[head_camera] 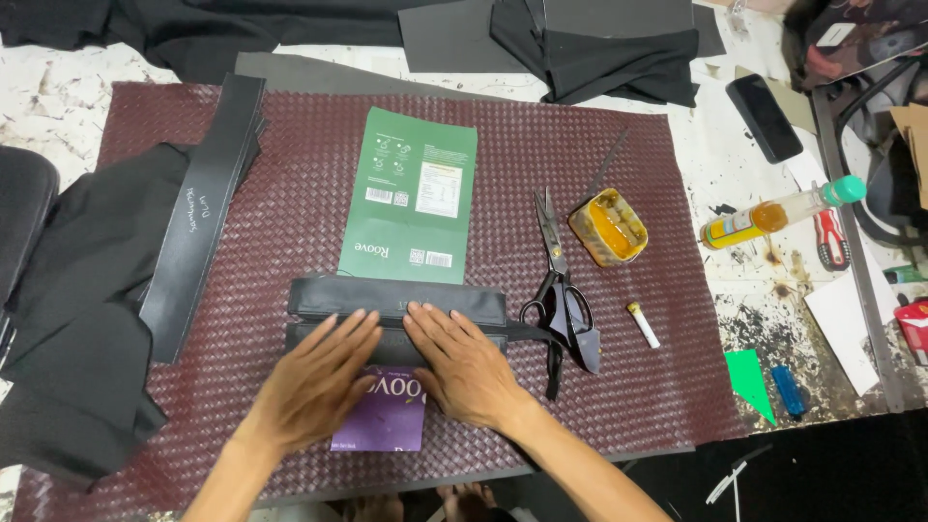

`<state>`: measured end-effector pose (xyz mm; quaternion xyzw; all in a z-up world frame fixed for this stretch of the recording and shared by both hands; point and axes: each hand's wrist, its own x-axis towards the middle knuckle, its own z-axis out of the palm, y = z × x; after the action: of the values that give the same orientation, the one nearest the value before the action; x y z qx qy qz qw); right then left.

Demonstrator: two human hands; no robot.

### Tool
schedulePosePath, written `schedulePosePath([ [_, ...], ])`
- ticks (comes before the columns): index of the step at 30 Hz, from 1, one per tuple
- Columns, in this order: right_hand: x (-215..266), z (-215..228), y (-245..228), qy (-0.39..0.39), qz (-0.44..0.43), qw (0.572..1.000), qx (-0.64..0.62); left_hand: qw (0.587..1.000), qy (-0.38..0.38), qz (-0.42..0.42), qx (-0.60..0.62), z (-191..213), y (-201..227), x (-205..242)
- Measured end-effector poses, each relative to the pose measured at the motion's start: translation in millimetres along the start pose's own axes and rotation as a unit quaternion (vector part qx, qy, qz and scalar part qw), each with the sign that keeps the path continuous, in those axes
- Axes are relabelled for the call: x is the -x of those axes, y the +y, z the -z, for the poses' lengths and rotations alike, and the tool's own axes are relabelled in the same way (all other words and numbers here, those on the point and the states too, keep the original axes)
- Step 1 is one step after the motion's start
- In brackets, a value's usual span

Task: Assembling a small leather pouch by gluing edges, folding the material, and trimming excess with scissors

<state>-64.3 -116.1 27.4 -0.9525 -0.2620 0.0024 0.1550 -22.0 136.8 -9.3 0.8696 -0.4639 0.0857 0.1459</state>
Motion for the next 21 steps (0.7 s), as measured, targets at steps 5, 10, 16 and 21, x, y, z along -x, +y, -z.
schedulePosePath([
  [5, -5, 5, -1, 0.016, 0.001, 0.999, -0.028, 0.998, 0.016, 0.03, -0.046, 9, -8, 24],
  [10, -27, 1, 7, 0.052, 0.125, 0.984, -0.112, 0.992, 0.073, 0.067, 0.073, 8, 20, 15],
  [16, -36, 3, 13, 0.027, 0.225, 0.961, -0.162, 0.997, 0.074, 0.008, 0.035, 27, -14, 29],
  [21, -41, -3, 13, -0.049, 0.209, 0.976, -0.04, 0.999, 0.009, 0.004, 0.044, 18, -24, 30],
])
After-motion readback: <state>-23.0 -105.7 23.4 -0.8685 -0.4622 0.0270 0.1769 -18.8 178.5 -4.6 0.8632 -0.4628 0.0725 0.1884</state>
